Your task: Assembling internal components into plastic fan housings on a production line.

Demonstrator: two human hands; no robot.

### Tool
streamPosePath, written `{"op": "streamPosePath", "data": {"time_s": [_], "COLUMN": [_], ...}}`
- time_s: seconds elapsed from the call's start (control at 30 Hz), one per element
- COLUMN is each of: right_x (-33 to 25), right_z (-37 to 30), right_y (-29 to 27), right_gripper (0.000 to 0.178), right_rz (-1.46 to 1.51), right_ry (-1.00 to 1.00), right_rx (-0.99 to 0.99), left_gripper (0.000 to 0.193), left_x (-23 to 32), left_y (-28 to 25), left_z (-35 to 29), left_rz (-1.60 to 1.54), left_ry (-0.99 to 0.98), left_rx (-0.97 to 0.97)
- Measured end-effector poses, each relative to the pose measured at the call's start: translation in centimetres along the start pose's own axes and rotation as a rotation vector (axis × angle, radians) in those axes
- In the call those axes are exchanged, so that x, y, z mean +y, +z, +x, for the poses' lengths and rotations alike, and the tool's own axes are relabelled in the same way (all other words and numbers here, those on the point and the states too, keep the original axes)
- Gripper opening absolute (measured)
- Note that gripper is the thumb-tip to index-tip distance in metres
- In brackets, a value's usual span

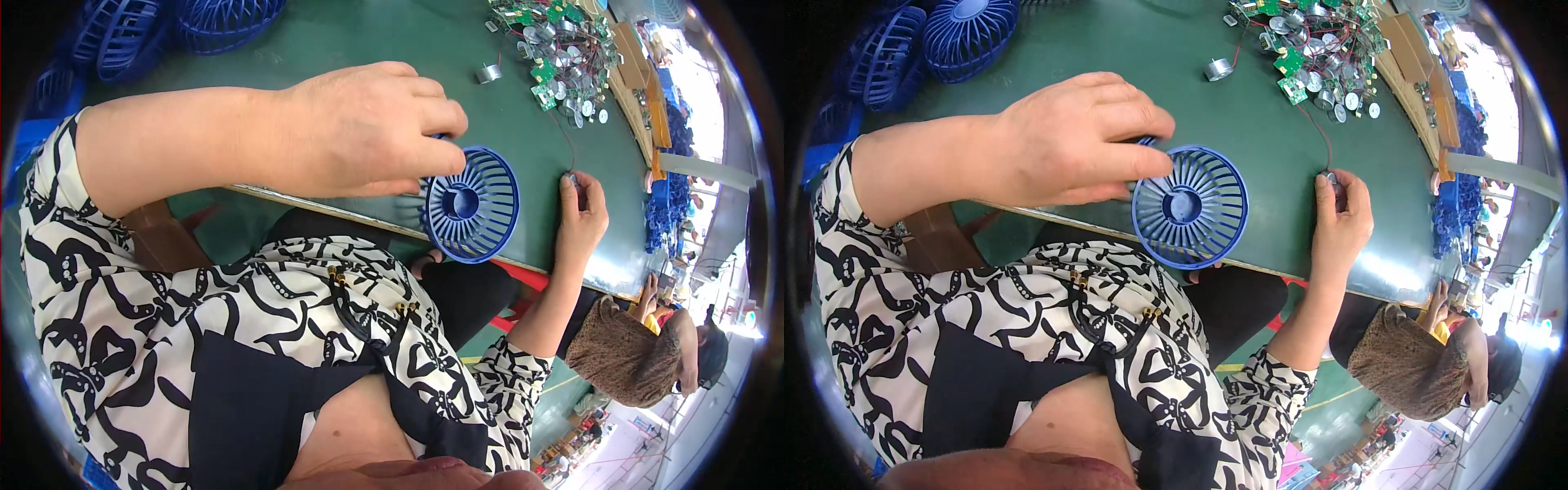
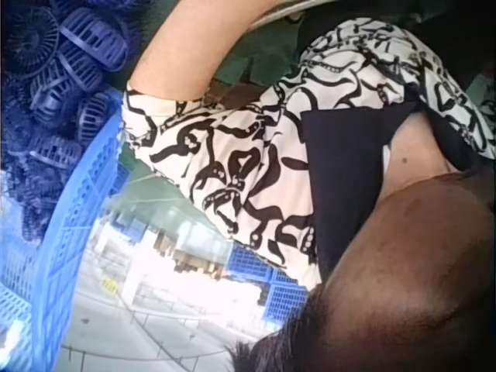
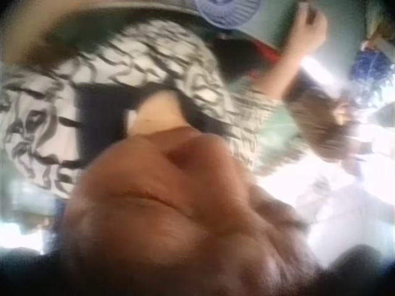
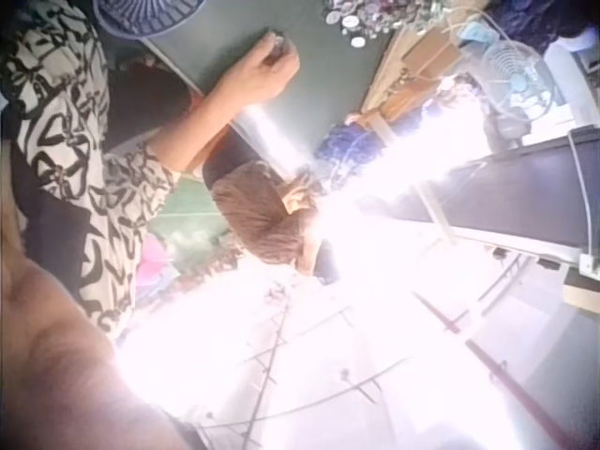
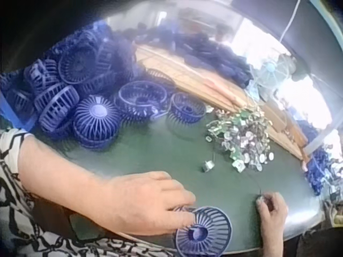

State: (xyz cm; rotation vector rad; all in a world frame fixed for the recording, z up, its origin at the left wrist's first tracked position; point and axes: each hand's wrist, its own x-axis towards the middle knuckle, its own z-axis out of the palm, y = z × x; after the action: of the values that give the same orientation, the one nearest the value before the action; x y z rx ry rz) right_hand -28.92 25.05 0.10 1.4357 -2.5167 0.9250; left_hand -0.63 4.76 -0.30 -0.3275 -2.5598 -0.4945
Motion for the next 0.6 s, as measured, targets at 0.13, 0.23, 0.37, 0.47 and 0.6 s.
{"op": "streamPosePath", "data": {"time_s": [0.13, 0.23, 0.37, 0.47, 0.6], "right_x": [-3.0, -9.3, -12.0, -12.8, -13.0], "right_z": [0.6, -1.3, -1.6, -1.8, -2.1], "right_y": [-1.4, -2.1, -0.6, -0.8, -0.5], "right_gripper": [0.019, 0.026, 0.032, 0.033, 0.036], "right_rz": [0.390, 0.122, -0.024, -0.074, -0.089], "right_ry": [0.284, -0.167, -0.568, -0.544, -0.630], "right_rx": [-0.214, -0.202, -0.446, -0.472, -0.473], "left_gripper": [0.026, 0.022, 0.021, 0.020, 0.018], "left_x": [0.2, 0.2, 0.1, 0.3, 0.5], "left_y": [0.1, -0.1, 0.0, 0.2, 0.5], "left_z": [-0.3, -0.1, -0.5, -0.3, -0.5], "left_rz": [0.061, 0.065, 0.076, 0.069, 0.040], "left_ry": [0.035, 0.071, 0.054, 0.060, 0.057], "left_rx": [-0.004, 0.005, 0.001, 0.032, 0.026]}}
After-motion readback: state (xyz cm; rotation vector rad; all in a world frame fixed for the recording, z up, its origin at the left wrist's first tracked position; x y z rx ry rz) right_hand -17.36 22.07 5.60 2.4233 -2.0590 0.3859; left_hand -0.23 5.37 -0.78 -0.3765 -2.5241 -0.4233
